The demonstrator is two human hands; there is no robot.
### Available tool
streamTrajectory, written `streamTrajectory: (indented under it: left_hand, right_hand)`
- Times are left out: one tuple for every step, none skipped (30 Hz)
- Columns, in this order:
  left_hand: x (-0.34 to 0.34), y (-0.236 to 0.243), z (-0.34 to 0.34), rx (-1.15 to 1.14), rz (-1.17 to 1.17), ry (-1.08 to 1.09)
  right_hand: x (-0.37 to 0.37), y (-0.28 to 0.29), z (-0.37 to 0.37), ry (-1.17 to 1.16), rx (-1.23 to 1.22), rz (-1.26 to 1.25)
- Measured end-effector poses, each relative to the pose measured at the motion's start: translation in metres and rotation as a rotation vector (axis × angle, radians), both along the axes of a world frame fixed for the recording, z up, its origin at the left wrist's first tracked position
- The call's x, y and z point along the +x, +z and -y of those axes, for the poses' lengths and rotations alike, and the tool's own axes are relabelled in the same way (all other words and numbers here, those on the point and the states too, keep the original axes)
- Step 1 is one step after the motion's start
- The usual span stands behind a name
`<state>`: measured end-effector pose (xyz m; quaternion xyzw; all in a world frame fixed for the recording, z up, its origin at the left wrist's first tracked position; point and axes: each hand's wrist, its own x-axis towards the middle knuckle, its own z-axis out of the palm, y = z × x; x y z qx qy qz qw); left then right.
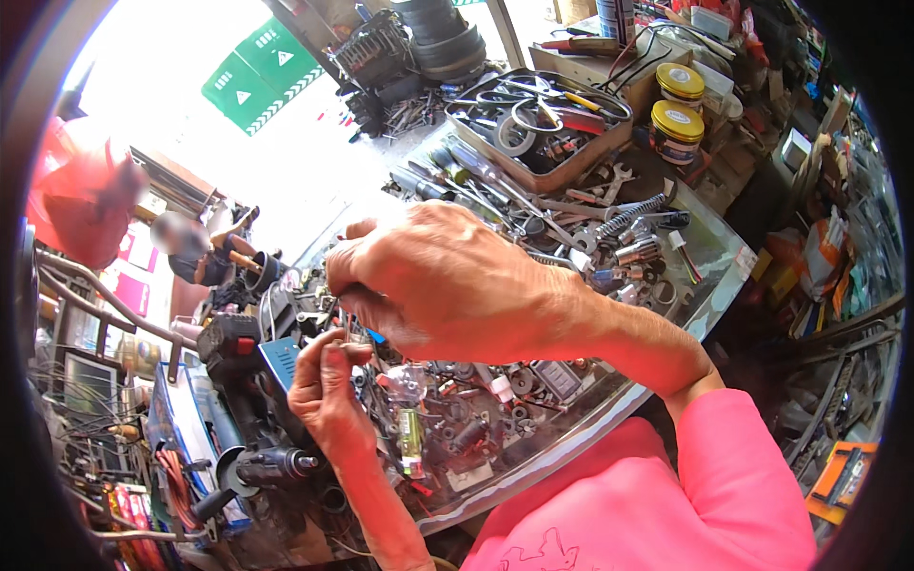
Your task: The person handles small electronic components and wires on a cluttered workbench, stripping wire ends, twisting wires, and using pliers to manipulate connectors. The person repeatedly picks up and sets down small parts while working on the wiring.
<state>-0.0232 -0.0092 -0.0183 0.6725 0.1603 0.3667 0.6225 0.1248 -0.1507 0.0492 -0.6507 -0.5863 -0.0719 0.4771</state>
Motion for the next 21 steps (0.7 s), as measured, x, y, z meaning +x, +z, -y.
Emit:
streamTrajectory:
  left_hand:
    - [0.004, 0.009, 0.0, -0.071, 0.08, -0.065]
    - [0.007, 0.021, 0.001, -0.136, 0.168, -0.117]
    - [0.007, 0.033, 0.005, -0.19, 0.194, -0.166]
    - [0.007, 0.04, 0.008, -0.238, 0.239, -0.226]
    - [0.007, 0.045, 0.011, -0.273, 0.25, -0.255]
    - [0.007, 0.047, 0.015, -0.322, 0.257, -0.294]
    - [0.008, 0.05, 0.018, -0.373, 0.255, -0.325]
    - [0.008, 0.053, 0.019, -0.427, 0.253, -0.349]
    - [0.007, 0.056, 0.02, -0.483, 0.251, -0.37]
    - [0.007, 0.058, 0.02, -0.539, 0.249, -0.392]
    - [0.008, 0.06, 0.019, -0.558, 0.265, -0.429]
    - [0.009, 0.062, 0.019, -0.551, 0.262, -0.437]
    - [0.008, 0.065, 0.019, -0.544, 0.259, -0.444]
    - [0.009, 0.066, 0.018, -0.537, 0.255, -0.452]
    - [0.007, 0.064, 0.018, -0.532, 0.253, -0.444]
    - [0.006, 0.063, 0.016, -0.528, 0.235, -0.442]
    - [0.005, 0.062, 0.015, -0.523, 0.217, -0.439]
    - [0.005, 0.06, 0.014, -0.525, 0.197, -0.437]
    - [0.006, 0.061, 0.017, -0.535, 0.205, -0.408]
    - [0.005, 0.061, 0.017, -0.523, 0.192, -0.405]
    - [0.005, 0.061, 0.016, -0.502, 0.182, -0.403]
  right_hand:
    - [0.001, -0.003, 0.001, 0.031, 0.084, -0.063]
    - [0.002, -0.002, 0.0, 0.079, 0.171, -0.119]
    - [-0.002, 0.005, 0.005, 0.109, 0.157, -0.198]
    - [-0.007, 0.011, 0.007, 0.103, 0.158, -0.289]
    - [-0.007, 0.011, 0.005, 0.127, 0.223, -0.258]
    - [-0.007, 0.009, 0.004, 0.138, 0.277, -0.229]
    - [-0.009, 0.007, 0.003, 0.171, 0.319, -0.265]
    - [-0.012, 0.008, 0.003, 0.171, 0.295, -0.301]
    - [-0.014, 0.011, 0.004, 0.174, 0.268, -0.338]
    - [-0.017, 0.015, 0.006, 0.175, 0.242, -0.375]
    - [-0.018, 0.016, 0.006, 0.175, 0.216, -0.411]
    - [-0.018, 0.016, 0.006, 0.171, 0.215, -0.398]
    - [-0.017, 0.014, 0.004, 0.166, 0.215, -0.384]
    - [-0.016, 0.013, 0.004, 0.161, 0.215, -0.371]
    - [-0.016, 0.012, 0.002, 0.169, 0.213, -0.381]
    - [-0.015, 0.011, 0.001, 0.176, 0.221, -0.349]
    - [-0.014, 0.01, -0.001, 0.184, 0.23, -0.317]
    - [-0.013, 0.007, -0.002, 0.189, 0.235, -0.29]
    - [-0.011, 0.002, -0.005, 0.159, 0.26, -0.207]
    - [-0.01, 0.001, -0.004, 0.152, 0.247, -0.207]
    - [-0.01, 0.001, -0.003, 0.148, 0.24, -0.204]
